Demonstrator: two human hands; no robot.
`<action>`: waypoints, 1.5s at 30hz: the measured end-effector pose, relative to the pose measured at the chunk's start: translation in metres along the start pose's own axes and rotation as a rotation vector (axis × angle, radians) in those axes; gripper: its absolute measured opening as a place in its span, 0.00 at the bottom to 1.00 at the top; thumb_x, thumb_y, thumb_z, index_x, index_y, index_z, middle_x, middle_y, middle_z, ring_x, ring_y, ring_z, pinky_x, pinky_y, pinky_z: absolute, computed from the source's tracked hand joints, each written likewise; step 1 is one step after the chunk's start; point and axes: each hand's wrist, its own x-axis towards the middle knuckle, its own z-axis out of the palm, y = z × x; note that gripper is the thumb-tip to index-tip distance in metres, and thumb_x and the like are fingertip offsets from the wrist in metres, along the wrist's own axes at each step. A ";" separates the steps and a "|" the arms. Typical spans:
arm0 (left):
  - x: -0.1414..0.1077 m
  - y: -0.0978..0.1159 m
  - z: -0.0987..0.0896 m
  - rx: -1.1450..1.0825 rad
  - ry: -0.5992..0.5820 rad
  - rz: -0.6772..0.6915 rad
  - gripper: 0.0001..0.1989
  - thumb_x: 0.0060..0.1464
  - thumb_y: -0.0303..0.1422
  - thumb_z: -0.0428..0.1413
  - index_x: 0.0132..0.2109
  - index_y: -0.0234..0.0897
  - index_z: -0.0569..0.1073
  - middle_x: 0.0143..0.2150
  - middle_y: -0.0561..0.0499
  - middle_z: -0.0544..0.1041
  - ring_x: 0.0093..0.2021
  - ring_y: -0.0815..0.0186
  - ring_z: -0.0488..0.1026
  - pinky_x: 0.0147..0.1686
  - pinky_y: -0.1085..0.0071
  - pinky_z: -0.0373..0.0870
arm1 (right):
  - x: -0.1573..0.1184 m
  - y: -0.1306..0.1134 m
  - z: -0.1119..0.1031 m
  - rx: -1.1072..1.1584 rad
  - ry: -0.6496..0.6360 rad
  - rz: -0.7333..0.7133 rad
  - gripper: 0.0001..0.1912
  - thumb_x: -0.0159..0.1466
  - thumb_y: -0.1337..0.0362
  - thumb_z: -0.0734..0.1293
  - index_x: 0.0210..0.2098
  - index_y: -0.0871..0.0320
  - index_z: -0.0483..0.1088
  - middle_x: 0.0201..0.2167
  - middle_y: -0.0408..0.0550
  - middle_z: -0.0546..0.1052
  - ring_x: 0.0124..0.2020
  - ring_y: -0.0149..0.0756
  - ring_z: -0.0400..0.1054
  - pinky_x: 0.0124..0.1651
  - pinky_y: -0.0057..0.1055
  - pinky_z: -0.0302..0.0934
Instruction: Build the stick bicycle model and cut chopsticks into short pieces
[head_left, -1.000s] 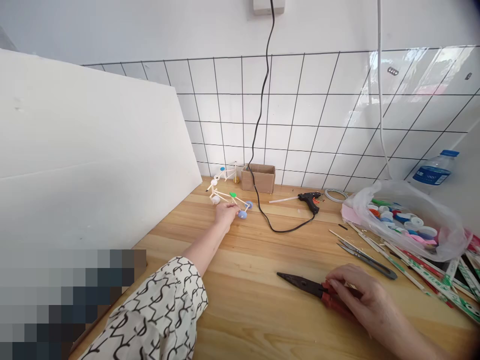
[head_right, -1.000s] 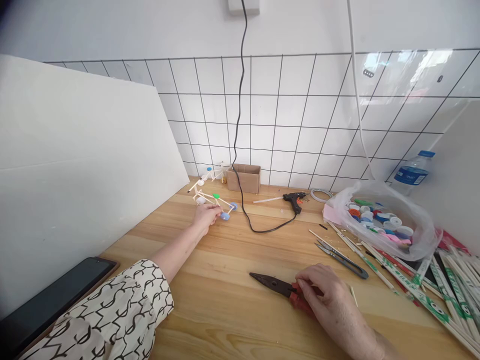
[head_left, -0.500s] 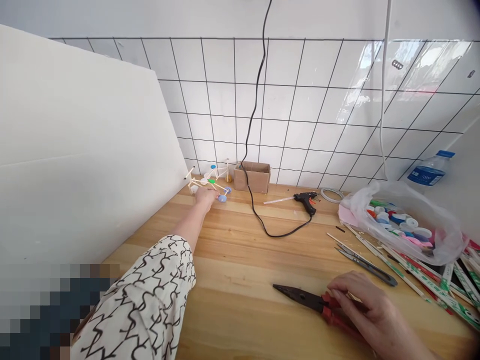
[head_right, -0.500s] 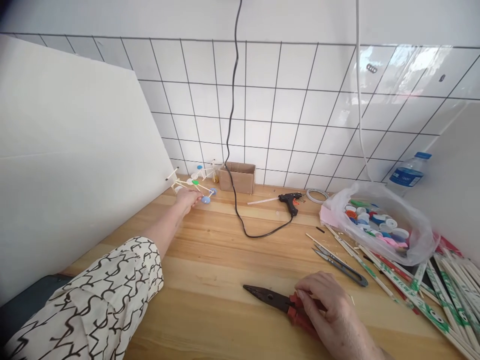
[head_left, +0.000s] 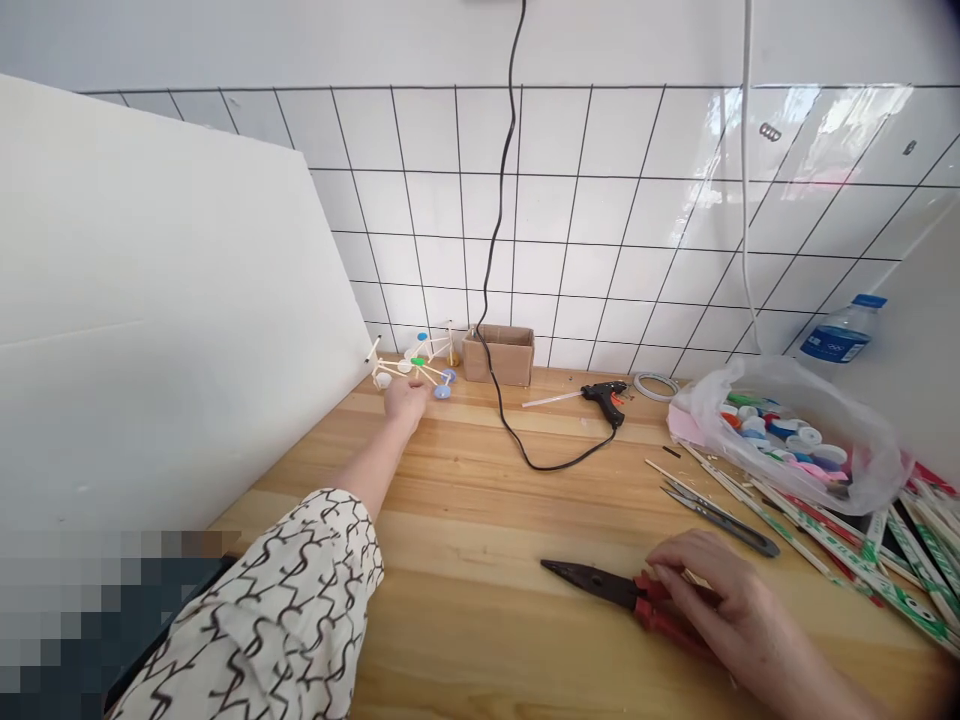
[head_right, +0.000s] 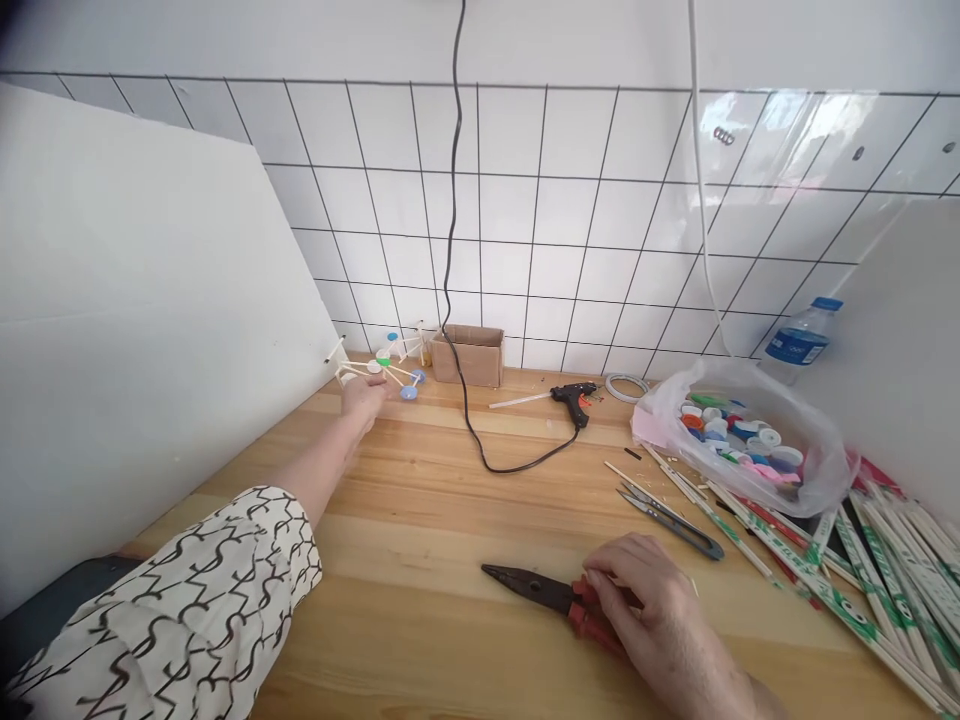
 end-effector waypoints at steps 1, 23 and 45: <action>-0.012 0.004 -0.001 0.007 -0.033 0.004 0.16 0.57 0.35 0.52 0.51 0.34 0.66 0.50 0.45 0.69 0.45 0.61 0.70 0.42 0.59 0.70 | 0.000 0.001 0.000 -0.005 0.007 0.001 0.12 0.65 0.62 0.56 0.32 0.55 0.69 0.29 0.50 0.74 0.33 0.38 0.67 0.35 0.34 0.63; -0.246 0.006 0.021 0.117 -0.617 0.748 0.05 0.50 0.28 0.54 0.36 0.38 0.72 0.38 0.46 0.74 0.42 0.60 0.69 0.44 0.64 0.65 | 0.005 0.016 -0.014 -0.065 -0.063 0.042 0.13 0.63 0.59 0.58 0.30 0.57 0.71 0.33 0.48 0.76 0.36 0.38 0.69 0.41 0.34 0.62; -0.242 -0.003 0.021 0.176 -0.734 0.885 0.05 0.49 0.29 0.57 0.36 0.36 0.73 0.37 0.48 0.73 0.41 0.62 0.67 0.43 0.66 0.65 | 0.003 0.023 -0.038 0.208 -0.352 0.189 0.16 0.58 0.51 0.63 0.36 0.55 0.74 0.32 0.47 0.76 0.35 0.39 0.67 0.38 0.31 0.60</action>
